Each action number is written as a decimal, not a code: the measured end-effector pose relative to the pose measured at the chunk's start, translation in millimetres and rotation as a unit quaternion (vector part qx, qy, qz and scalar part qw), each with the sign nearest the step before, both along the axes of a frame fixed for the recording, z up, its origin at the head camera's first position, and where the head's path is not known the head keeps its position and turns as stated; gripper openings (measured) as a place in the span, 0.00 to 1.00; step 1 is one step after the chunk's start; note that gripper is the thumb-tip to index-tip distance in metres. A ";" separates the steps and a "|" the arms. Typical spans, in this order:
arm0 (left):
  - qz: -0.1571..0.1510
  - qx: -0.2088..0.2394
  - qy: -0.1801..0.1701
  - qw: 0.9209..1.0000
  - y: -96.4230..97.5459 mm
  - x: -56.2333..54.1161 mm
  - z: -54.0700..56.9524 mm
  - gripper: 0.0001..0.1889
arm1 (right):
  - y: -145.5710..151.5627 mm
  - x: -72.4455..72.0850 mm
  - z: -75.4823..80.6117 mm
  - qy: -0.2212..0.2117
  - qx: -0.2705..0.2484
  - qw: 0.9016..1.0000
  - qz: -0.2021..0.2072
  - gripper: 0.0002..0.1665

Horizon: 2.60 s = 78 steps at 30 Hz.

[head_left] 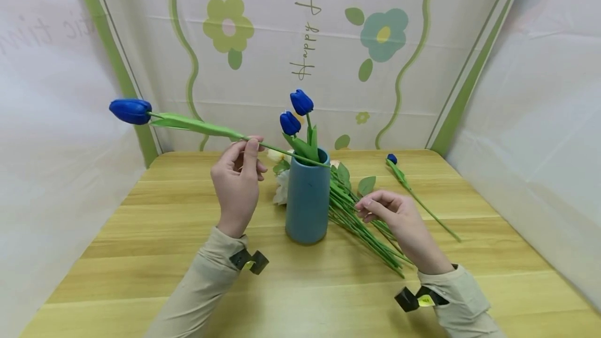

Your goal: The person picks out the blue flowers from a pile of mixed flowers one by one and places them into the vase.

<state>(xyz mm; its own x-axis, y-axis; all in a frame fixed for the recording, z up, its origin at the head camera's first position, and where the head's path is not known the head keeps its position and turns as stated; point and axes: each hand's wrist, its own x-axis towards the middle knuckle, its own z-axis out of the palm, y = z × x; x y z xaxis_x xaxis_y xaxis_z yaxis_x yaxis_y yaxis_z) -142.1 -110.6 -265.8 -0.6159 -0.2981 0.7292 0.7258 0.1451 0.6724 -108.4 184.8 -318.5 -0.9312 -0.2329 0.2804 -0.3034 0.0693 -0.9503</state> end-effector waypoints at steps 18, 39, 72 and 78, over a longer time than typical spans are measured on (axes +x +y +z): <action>0.008 -0.017 0.013 1.000 -2.0 -3.8 -0.2 0.11 | -0.4 0.5 0.5 -0.020 -0.001 1.000 -0.012 0.16; 0.009 -0.243 0.081 0.967 8.3 -17.1 -3.1 0.09 | -0.6 -1.8 -3.4 -0.030 0.031 0.999 -0.008 0.17; 0.020 -0.456 -0.045 0.889 18.2 -16.0 11.8 0.13 | -2.2 -7.7 -3.8 -0.044 0.033 0.999 0.000 0.17; 0.010 -0.428 -0.054 0.902 19.2 -14.3 13.1 0.13 | -2.5 -8.6 -3.1 -0.044 0.033 0.998 0.003 0.17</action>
<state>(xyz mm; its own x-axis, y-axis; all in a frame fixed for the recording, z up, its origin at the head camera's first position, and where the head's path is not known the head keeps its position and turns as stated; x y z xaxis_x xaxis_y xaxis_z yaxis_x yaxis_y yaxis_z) -156.4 -91.4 -252.7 -0.6982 0.3331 0.6336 0.6539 0.6570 0.3752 -117.0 182.3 -321.6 -0.9503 -0.2531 0.1815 -0.2197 0.1318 -0.9666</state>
